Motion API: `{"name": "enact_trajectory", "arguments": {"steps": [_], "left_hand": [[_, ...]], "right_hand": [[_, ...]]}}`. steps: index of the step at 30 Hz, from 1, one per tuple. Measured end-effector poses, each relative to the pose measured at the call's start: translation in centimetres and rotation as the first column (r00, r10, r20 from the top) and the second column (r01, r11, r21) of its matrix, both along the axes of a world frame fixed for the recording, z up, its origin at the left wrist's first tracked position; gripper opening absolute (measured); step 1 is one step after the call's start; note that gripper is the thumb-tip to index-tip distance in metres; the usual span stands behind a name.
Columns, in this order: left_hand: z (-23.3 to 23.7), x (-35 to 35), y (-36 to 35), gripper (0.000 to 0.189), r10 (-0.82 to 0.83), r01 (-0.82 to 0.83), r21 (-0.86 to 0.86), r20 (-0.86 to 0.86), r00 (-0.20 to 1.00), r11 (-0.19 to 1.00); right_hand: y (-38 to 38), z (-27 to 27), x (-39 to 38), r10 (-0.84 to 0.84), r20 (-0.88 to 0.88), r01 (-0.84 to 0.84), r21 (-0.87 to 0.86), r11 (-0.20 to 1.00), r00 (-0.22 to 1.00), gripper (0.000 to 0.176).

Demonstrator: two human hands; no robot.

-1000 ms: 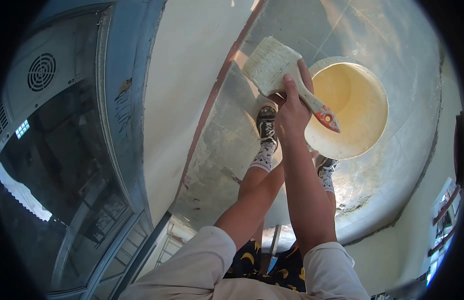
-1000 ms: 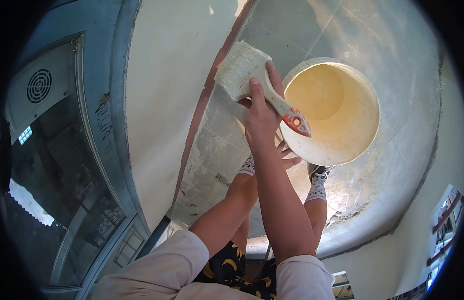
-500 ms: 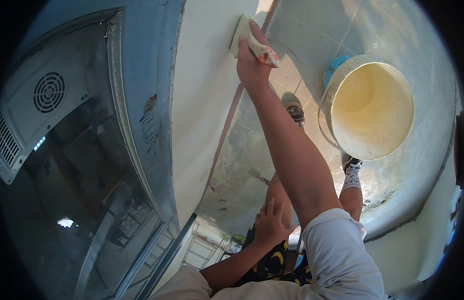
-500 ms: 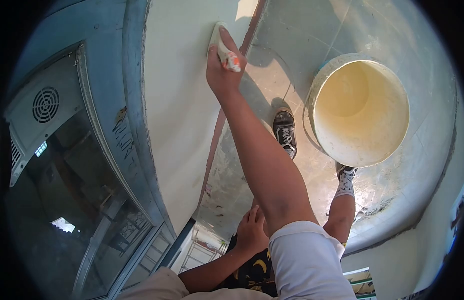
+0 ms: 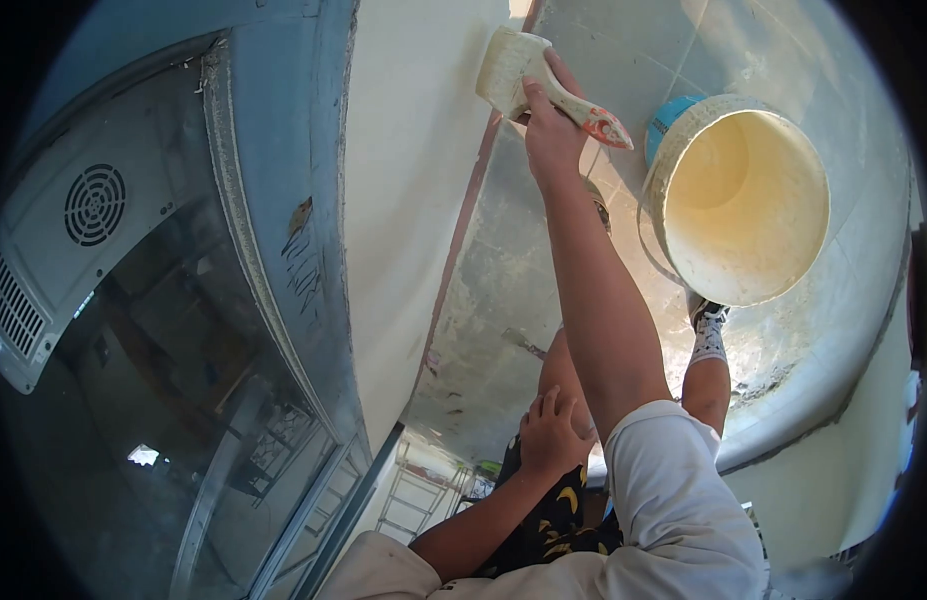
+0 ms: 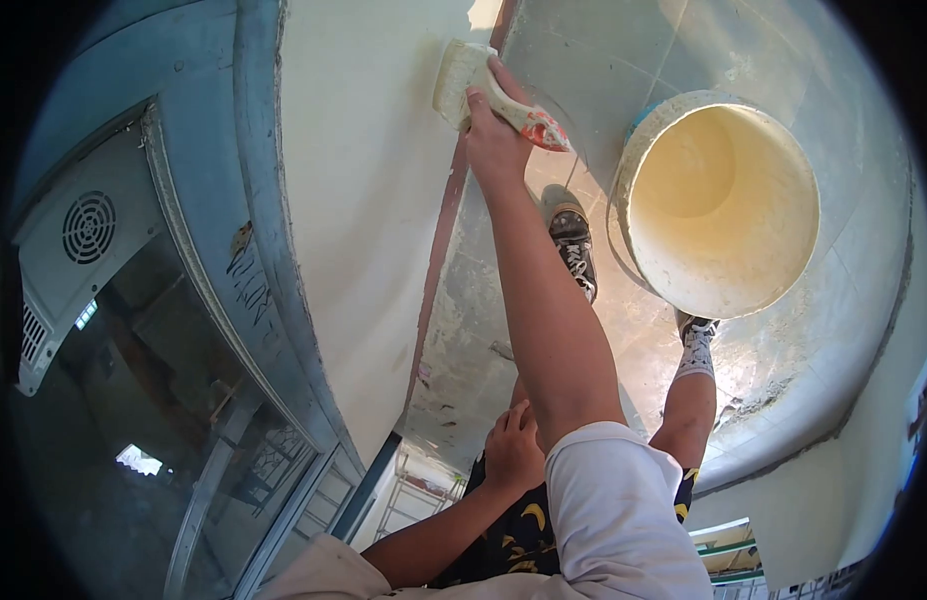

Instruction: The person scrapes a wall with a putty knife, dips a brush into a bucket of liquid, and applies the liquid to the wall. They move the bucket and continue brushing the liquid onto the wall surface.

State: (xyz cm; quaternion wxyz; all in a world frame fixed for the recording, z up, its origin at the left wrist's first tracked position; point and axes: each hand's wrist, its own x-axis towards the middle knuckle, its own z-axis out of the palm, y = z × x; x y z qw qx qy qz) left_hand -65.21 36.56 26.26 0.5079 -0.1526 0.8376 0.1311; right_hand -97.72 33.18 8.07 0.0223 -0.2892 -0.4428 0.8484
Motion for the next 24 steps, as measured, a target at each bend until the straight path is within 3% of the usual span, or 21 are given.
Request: {"name": "enact_trajectory", "arguments": {"steps": [2, 4, 5, 9, 11, 15, 17, 18, 20, 21, 24], "left_hand": [[-0.1, 0.1, -0.2, 0.059, -0.008, 0.008, 0.003, 0.031, 0.999, 1.0], [-0.4, 0.1, -0.3, 0.058, -0.011, 0.011, 0.006, 0.059, 0.998, 1.0], [-0.4, 0.3, -0.4, 0.058, -0.011, 0.011, 0.003, 0.057, 0.998, 1.0], [0.0, -0.8, 0.2, 0.055, -0.001, 0.002, -0.021, 0.061, 0.998, 1.0], [-0.1, -0.6, 0.1, 0.055, 0.004, -0.003, -0.028, 0.039, 0.999, 1.0], [-0.2, -0.5, 0.0, 0.056, -0.021, 0.022, -0.028, 0.054, 0.998, 0.999], [-0.3, -0.6, 0.0, 0.057, -0.028, 0.03, -0.033, 0.072, 0.997, 0.999], [-0.2, -0.5, 0.1, 0.057, -0.028, 0.032, -0.037, 0.102, 0.994, 0.999], [0.0, -0.5, 0.2, 0.058, -0.053, 0.057, -0.03, 0.112, 0.992, 0.998], [0.1, -0.7, 0.3, 0.058, -0.079, 0.082, -0.02, 0.119, 0.99, 0.996], [0.2, -1.2, 1.0, 0.059, -0.048, 0.057, -0.07, 0.133, 0.99, 0.996]], "right_hand": [[-1.3, 0.5, -0.3, -0.007, -0.057, 0.01, 0.046, 0.999, 0.998, 0.04], [-1.7, 4.4, -1.3, 0.146, -0.045, -0.137, 0.171, 0.976, 0.988, 0.04], [-2.2, 3.8, -1.5, 0.099, -0.161, -0.051, 0.279, 0.959, 0.982, 0.04], [0.8, 3.9, -0.4, 0.156, -0.058, -0.151, 0.078, 0.985, 0.986, 0.04], [1.6, 3.3, 0.2, 0.003, -0.057, -0.004, -0.022, 1.0, 0.998, 0.039], [0.4, 1.0, 0.1, 0.001, -0.034, 0.0, 0.031, 1.0, 0.999, 0.041], [-1.5, 1.4, -0.9, 0.121, -0.111, -0.079, 0.326, 0.942, 0.986, 0.043], [-1.7, 2.0, -1.1, 0.118, -0.113, -0.075, 0.327, 0.942, 0.987, 0.043], [-1.2, 3.5, -1.6, 0.166, -0.01, -0.163, 0.132, 0.978, 0.986, 0.044], [-0.5, 2.6, -1.2, 0.111, -0.031, -0.11, 0.02, 0.994, 0.993, 0.044], [2.9, 4.7, 0.7, 0.095, -0.019, -0.096, -0.016, 0.995, 0.995, 0.044]]}}
